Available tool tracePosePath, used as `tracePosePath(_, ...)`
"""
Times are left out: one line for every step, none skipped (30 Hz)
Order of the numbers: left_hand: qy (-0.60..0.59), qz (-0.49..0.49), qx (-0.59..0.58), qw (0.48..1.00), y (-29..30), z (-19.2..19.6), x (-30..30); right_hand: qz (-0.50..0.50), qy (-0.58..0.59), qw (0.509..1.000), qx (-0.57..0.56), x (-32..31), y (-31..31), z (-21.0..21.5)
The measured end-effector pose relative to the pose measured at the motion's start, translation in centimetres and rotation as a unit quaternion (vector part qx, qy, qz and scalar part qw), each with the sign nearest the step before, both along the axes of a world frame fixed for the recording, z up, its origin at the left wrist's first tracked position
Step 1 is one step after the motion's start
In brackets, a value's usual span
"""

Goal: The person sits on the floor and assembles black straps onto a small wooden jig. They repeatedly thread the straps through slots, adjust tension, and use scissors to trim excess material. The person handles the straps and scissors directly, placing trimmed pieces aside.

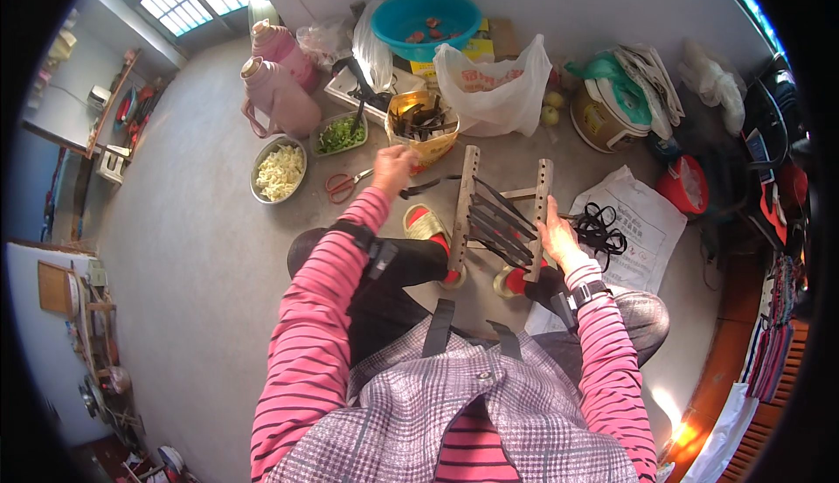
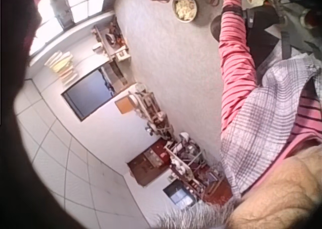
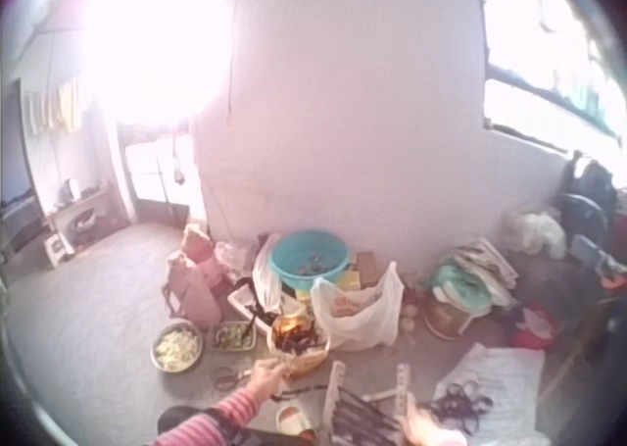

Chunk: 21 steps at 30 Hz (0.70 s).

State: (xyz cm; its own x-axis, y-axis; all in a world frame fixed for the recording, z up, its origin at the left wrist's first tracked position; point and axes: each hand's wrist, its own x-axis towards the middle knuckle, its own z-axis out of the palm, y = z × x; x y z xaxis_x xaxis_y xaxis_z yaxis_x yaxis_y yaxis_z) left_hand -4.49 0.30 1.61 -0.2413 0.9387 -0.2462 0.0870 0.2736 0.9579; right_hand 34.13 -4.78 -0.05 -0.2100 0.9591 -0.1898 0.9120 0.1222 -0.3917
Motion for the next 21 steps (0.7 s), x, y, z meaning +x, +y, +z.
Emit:
tracePosePath(-0.028, 0.002, 0.030, 0.999, 0.2, -1.5, 1.7, 0.000, -0.003, 1.000, -0.004, 0.1, 0.0, 0.1)
tracePosePath(0.000, -0.003, 0.030, 1.000, 0.6, -3.0, 3.1, 0.002, -0.005, 1.000, -0.007, 0.1, -0.1, 0.2)
tracePosePath(0.002, 0.003, 0.025, 1.000, 0.8, -4.5, 4.3, 0.003, -0.005, 1.000, -0.009, 0.1, -0.1, 0.1)
tracePosePath(0.054, 0.003, 0.027, 0.998, 0.9, -5.8, 5.1, 0.003, -0.005, 1.000, -0.010, 0.1, 0.0, 0.0)
tracePosePath(0.070, 0.000, 0.044, 0.997, 0.9, -7.1, 6.0, 0.001, -0.006, 1.000, -0.012, 0.1, 0.0, -0.1)
tracePosePath(0.074, -0.004, 0.068, 0.995, 0.9, -8.2, 6.6, -0.012, -0.013, 0.999, -0.029, 0.2, -0.1, -0.3)
tracePosePath(0.083, -0.009, 0.070, 0.994, 0.9, -9.1, 7.2, 0.000, -0.004, 1.000, -0.018, 0.2, 0.0, -0.5)
tracePosePath(0.066, -0.014, 0.088, 0.994, 1.1, -9.7, 7.9, 0.002, 0.001, 1.000, -0.021, 0.3, 0.1, -0.8)
tracePosePath(0.052, -0.021, 0.092, 0.994, 1.1, -10.0, 8.4, -0.007, -0.002, 0.999, -0.033, 0.3, 0.1, -0.9)
tracePosePath(0.038, -0.031, 0.073, 0.996, 0.9, -10.1, 8.5, -0.005, 0.016, 1.000, -0.026, 0.3, 0.1, -1.1)
tracePosePath(0.073, -0.045, 0.072, 0.994, 0.7, -9.9, 8.5, 0.010, 0.024, 1.000, -0.017, 0.3, 0.0, -1.3)
tracePosePath(0.108, -0.066, 0.049, 0.991, 0.7, -9.4, 8.6, 0.010, 0.023, 1.000, -0.018, 0.4, 0.0, -1.3)
tracePosePath(0.142, -0.087, 0.028, 0.986, 0.7, -8.8, 8.8, 0.000, 0.018, 1.000, -0.026, 0.5, 0.0, -1.4)
tracePosePath(0.166, -0.071, 0.046, 0.982, 0.5, -8.2, 9.0, 0.006, 0.023, 0.999, -0.027, 0.5, 0.1, -1.4)
tracePosePath(0.173, -0.069, 0.028, 0.982, 0.4, -7.5, 9.0, 0.002, 0.023, 0.999, -0.035, 0.6, 0.1, -1.5)
tracePosePath(0.180, -0.069, 0.003, 0.981, 0.3, -6.9, 8.8, -0.004, 0.023, 0.999, -0.040, 0.6, 0.1, -1.5)
tracePosePath(0.187, -0.068, -0.023, 0.980, 0.1, -6.3, 8.6, 0.002, 0.032, 0.999, -0.029, 0.6, 0.1, -1.5)
tracePosePath(0.199, -0.063, -0.032, 0.977, -0.1, -6.0, 8.4, 0.006, 0.041, 0.999, -0.016, 0.6, 0.1, -1.5)
tracePosePath(0.223, -0.061, -0.027, 0.973, -0.2, -5.7, 8.0, 0.003, 0.045, 0.999, -0.016, 0.5, 0.0, -1.5)
tracePosePath(0.245, -0.060, -0.023, 0.967, -0.2, -5.7, 7.8, -0.006, 0.039, 0.999, -0.026, 0.5, 0.0, -1.4)
tracePosePath(0.265, -0.062, -0.020, 0.962, -0.2, -5.8, 7.6, -0.002, 0.042, 0.999, -0.015, 0.6, 0.0, -1.4)
